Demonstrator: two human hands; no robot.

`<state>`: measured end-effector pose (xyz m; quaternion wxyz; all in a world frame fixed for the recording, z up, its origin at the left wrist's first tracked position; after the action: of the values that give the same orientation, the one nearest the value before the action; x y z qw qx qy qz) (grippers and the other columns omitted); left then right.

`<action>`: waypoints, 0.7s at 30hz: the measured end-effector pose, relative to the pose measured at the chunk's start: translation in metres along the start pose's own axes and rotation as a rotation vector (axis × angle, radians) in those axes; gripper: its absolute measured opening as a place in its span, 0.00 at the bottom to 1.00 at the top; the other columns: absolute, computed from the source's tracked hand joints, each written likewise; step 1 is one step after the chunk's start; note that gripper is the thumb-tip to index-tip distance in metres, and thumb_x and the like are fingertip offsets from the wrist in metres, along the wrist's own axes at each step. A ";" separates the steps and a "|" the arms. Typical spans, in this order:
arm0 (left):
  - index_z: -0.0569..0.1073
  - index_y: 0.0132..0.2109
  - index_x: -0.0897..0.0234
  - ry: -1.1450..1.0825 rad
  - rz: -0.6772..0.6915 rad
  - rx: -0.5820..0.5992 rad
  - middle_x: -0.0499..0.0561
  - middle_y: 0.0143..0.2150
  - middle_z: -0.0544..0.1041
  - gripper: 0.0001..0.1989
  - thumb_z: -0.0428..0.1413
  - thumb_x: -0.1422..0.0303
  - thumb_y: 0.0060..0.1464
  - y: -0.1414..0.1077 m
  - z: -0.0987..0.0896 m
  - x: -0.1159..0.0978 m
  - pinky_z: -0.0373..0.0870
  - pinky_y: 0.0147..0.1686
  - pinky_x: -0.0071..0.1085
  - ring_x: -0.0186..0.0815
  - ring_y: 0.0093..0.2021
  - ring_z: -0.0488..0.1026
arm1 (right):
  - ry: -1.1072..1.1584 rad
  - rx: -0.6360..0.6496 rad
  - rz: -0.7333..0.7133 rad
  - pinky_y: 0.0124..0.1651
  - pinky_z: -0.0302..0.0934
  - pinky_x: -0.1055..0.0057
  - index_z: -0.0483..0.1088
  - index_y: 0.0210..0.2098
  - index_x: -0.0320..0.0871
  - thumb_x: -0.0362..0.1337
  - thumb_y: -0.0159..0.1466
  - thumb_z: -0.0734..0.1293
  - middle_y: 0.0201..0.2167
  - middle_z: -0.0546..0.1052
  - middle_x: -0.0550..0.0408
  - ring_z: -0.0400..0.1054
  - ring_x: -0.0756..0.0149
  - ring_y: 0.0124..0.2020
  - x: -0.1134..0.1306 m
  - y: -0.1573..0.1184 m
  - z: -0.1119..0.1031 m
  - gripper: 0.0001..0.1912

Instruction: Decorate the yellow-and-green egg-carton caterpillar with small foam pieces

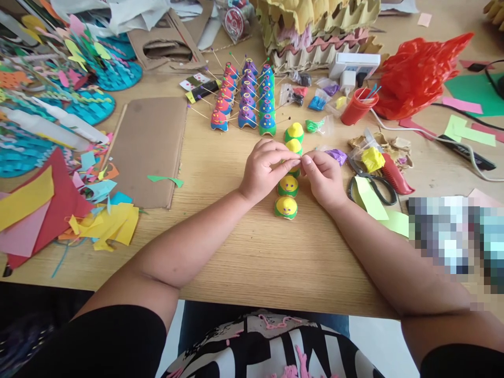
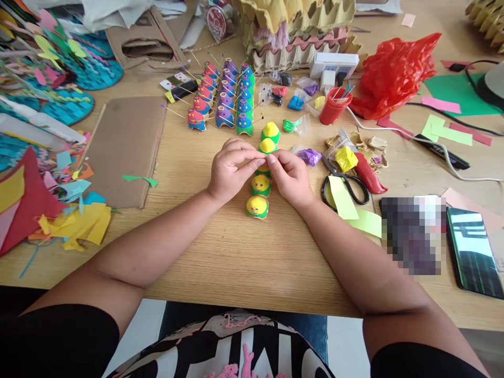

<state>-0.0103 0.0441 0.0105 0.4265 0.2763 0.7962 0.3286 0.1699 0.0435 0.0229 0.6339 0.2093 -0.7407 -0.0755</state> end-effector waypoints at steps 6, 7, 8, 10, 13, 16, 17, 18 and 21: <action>0.86 0.54 0.57 -0.038 -0.005 0.026 0.50 0.45 0.86 0.16 0.61 0.54 0.70 -0.001 0.001 0.001 0.77 0.54 0.35 0.35 0.48 0.82 | 0.008 -0.006 0.016 0.30 0.57 0.68 0.68 0.24 0.45 0.70 0.66 0.67 0.22 0.68 0.58 0.59 0.69 0.26 -0.001 0.001 -0.001 0.35; 0.86 0.52 0.58 -0.040 0.008 0.021 0.50 0.45 0.86 0.15 0.61 0.55 0.70 -0.001 0.002 0.000 0.77 0.53 0.34 0.35 0.47 0.82 | 0.009 0.003 0.012 0.30 0.57 0.68 0.68 0.24 0.45 0.70 0.66 0.67 0.22 0.68 0.58 0.58 0.70 0.26 0.000 0.001 -0.001 0.35; 0.86 0.51 0.58 -0.044 0.018 0.015 0.50 0.44 0.86 0.14 0.61 0.56 0.70 -0.001 0.002 0.000 0.77 0.52 0.34 0.34 0.47 0.82 | 0.013 0.011 0.007 0.30 0.57 0.68 0.69 0.24 0.45 0.70 0.66 0.67 0.21 0.68 0.58 0.58 0.70 0.25 0.001 0.001 0.000 0.35; 0.87 0.50 0.58 -0.050 0.022 0.010 0.49 0.43 0.86 0.13 0.62 0.57 0.70 -0.001 0.002 0.000 0.77 0.51 0.34 0.34 0.46 0.81 | 0.016 0.018 -0.002 0.29 0.56 0.69 0.69 0.24 0.45 0.69 0.67 0.67 0.21 0.68 0.58 0.58 0.70 0.25 0.002 0.001 0.000 0.34; 0.87 0.49 0.57 -0.023 -0.008 0.024 0.49 0.42 0.86 0.13 0.61 0.56 0.70 -0.002 0.002 0.000 0.77 0.51 0.35 0.34 0.45 0.81 | 0.007 0.016 0.004 0.29 0.56 0.69 0.68 0.23 0.46 0.69 0.67 0.67 0.21 0.67 0.58 0.57 0.70 0.25 0.002 0.001 0.001 0.34; 0.88 0.48 0.55 0.020 -0.022 0.033 0.49 0.41 0.85 0.14 0.60 0.54 0.71 -0.002 0.001 0.001 0.76 0.50 0.35 0.35 0.44 0.80 | 0.011 0.019 0.004 0.29 0.58 0.68 0.68 0.24 0.46 0.70 0.66 0.68 0.21 0.67 0.58 0.57 0.70 0.25 0.002 0.001 0.000 0.34; 0.88 0.48 0.55 0.031 -0.022 0.032 0.49 0.40 0.85 0.15 0.60 0.54 0.71 -0.003 0.001 0.001 0.76 0.50 0.35 0.35 0.44 0.79 | 0.013 0.021 0.005 0.29 0.58 0.69 0.68 0.24 0.46 0.70 0.66 0.68 0.22 0.67 0.58 0.57 0.70 0.25 0.002 0.001 0.000 0.34; 0.88 0.48 0.55 0.038 -0.021 0.029 0.49 0.40 0.85 0.15 0.60 0.54 0.71 -0.003 0.001 0.001 0.76 0.49 0.35 0.35 0.43 0.79 | 0.014 0.023 0.008 0.30 0.58 0.69 0.68 0.24 0.46 0.70 0.66 0.68 0.22 0.67 0.58 0.58 0.69 0.26 0.001 0.001 0.000 0.34; 0.88 0.46 0.54 0.043 -0.007 0.014 0.49 0.39 0.85 0.15 0.60 0.53 0.71 -0.003 0.001 0.002 0.76 0.49 0.35 0.35 0.43 0.79 | 0.016 0.031 0.018 0.30 0.59 0.69 0.69 0.26 0.46 0.70 0.65 0.68 0.23 0.68 0.58 0.59 0.69 0.27 0.000 0.002 0.000 0.34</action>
<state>-0.0105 0.0439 0.0067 0.4087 0.2693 0.8083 0.3272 0.1697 0.0451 0.0241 0.6373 0.2129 -0.7385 -0.0565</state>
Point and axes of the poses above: each hand's wrist, its own y-axis towards the middle knuckle, its own z-axis out of the palm, x = y × z, the point moved 1 cm from there along y, towards the middle knuckle
